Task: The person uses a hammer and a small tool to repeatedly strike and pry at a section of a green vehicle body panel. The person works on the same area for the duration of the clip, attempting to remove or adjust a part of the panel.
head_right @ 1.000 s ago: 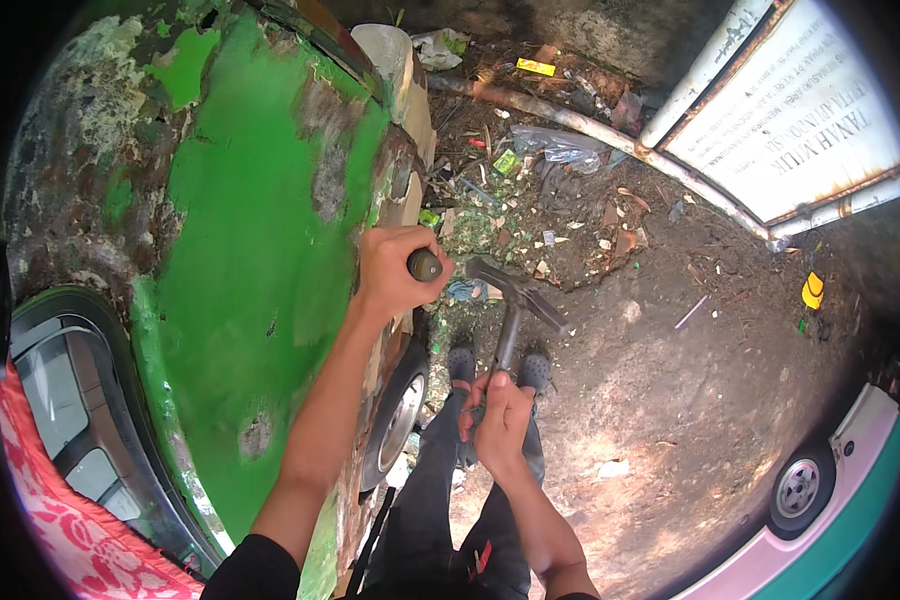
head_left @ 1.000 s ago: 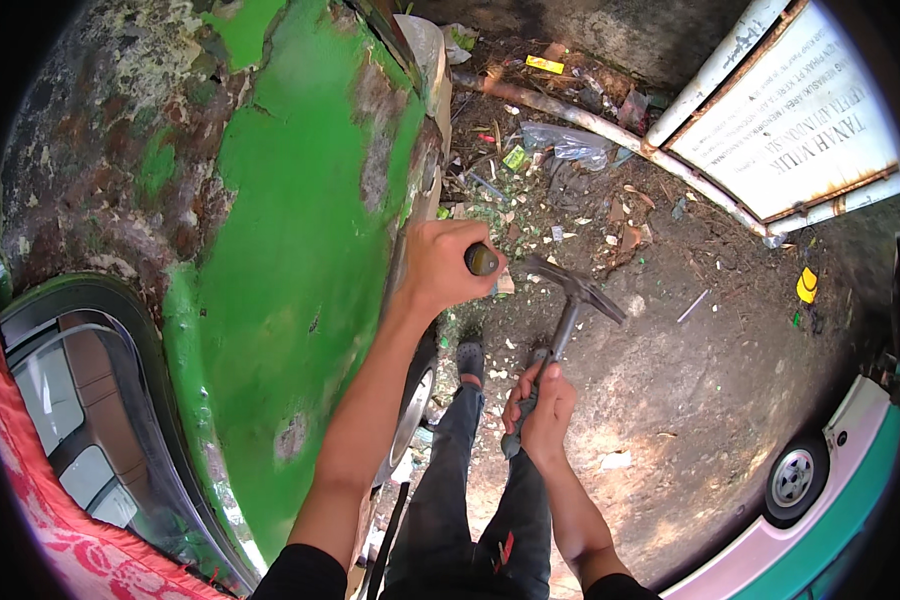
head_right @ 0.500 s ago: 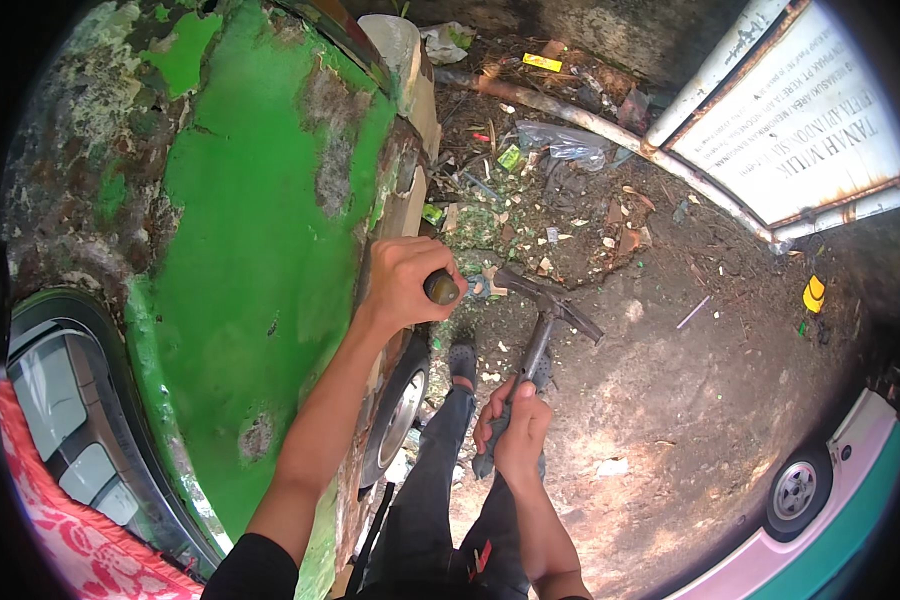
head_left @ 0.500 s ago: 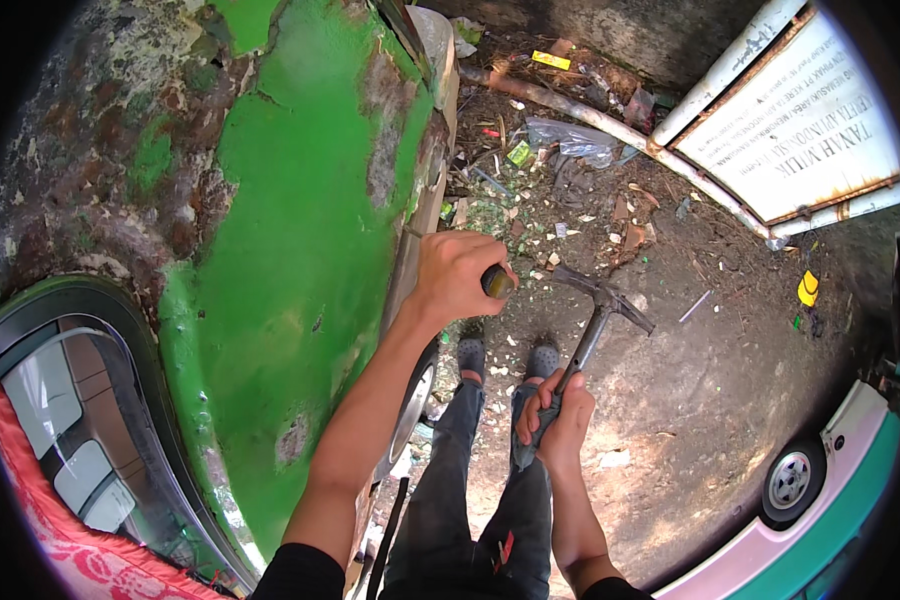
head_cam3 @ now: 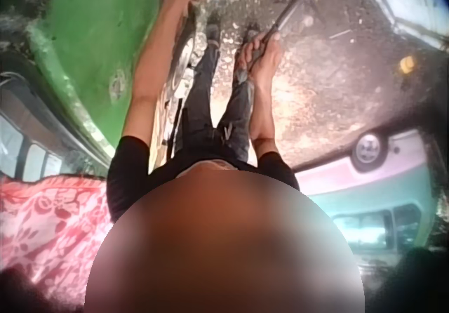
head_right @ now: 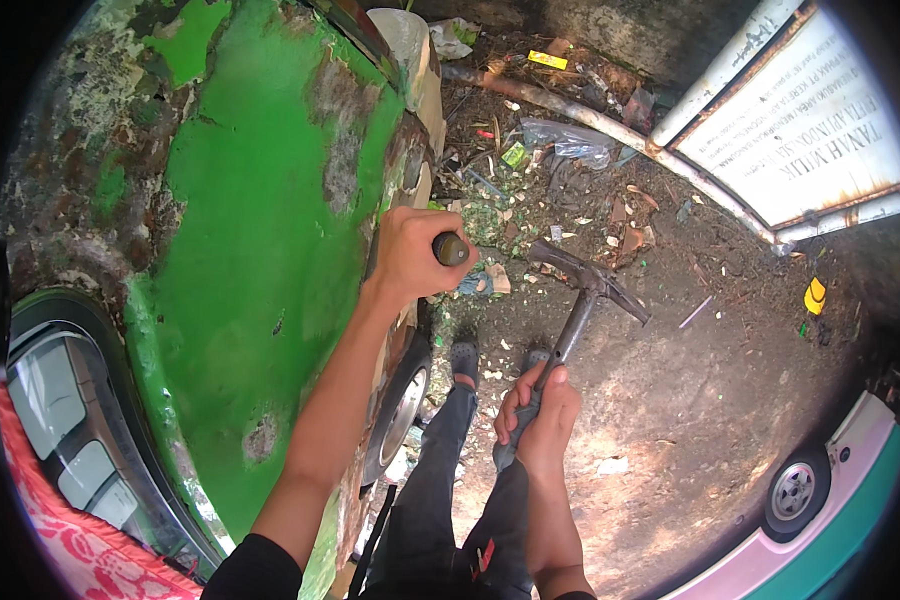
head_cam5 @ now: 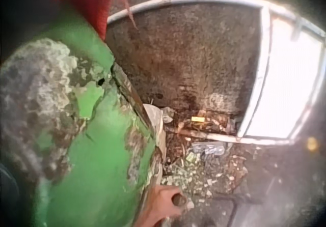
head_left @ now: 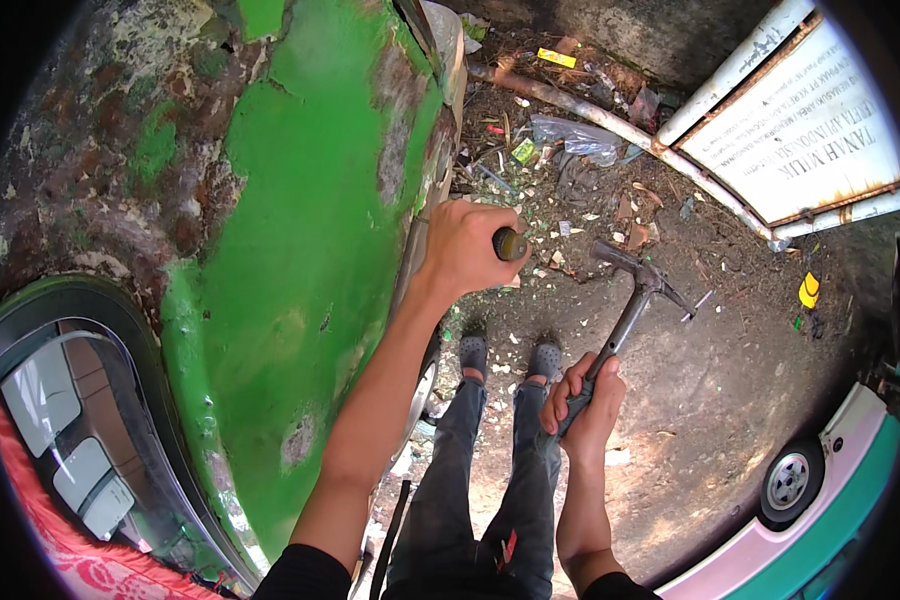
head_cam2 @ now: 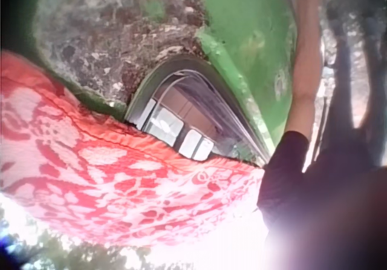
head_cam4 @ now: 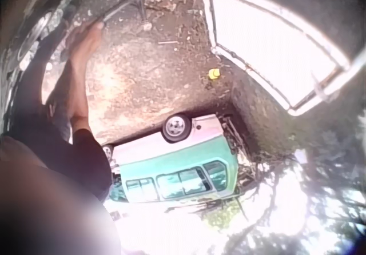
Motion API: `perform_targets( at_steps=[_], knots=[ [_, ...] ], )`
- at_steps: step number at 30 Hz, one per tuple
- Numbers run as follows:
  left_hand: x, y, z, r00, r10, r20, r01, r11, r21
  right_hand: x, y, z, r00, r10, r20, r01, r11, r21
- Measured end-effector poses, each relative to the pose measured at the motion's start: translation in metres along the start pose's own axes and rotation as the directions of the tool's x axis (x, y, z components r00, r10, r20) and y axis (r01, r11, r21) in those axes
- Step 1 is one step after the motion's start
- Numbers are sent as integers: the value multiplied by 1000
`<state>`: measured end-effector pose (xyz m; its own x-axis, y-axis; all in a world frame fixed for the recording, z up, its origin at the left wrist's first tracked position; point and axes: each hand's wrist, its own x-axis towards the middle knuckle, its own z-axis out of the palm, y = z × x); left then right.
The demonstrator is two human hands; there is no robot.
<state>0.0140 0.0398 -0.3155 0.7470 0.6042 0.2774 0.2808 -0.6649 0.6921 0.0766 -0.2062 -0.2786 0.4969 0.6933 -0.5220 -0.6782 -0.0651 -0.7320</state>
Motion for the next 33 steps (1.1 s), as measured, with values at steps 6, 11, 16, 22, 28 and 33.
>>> perform_targets(
  at_steps=[6, 11, 16, 22, 28, 33],
  knots=[
    [3, 0, -5, 1000, -19, 22, 20, 1000, -19, 4, -13, 7, 999, -17, 41, 19, 999, -36],
    [2, -9, -10, 997, -77, 5, 77, 996, -40, 0, -19, 9, 992, -67, 103, 70, 997, -30],
    [2, -6, -19, 997, -69, -21, 65, 987, -148, -2, -25, 19, 996, -59, 62, 69, 983, -168],
    [-3, 0, -36, 988, -118, -96, 99, 979, -176, -8, -35, 39, 984, -129, 121, 153, 964, -218],
    [-2, -8, -35, 985, -114, -133, 81, 969, -231, 0, -15, 36, 963, -119, 242, 263, 608, -749],
    [-3, -4, -34, 990, -103, -98, 80, 973, -216, -15, -25, 44, 884, -356, 302, 467, 660, -589]
  ],
)
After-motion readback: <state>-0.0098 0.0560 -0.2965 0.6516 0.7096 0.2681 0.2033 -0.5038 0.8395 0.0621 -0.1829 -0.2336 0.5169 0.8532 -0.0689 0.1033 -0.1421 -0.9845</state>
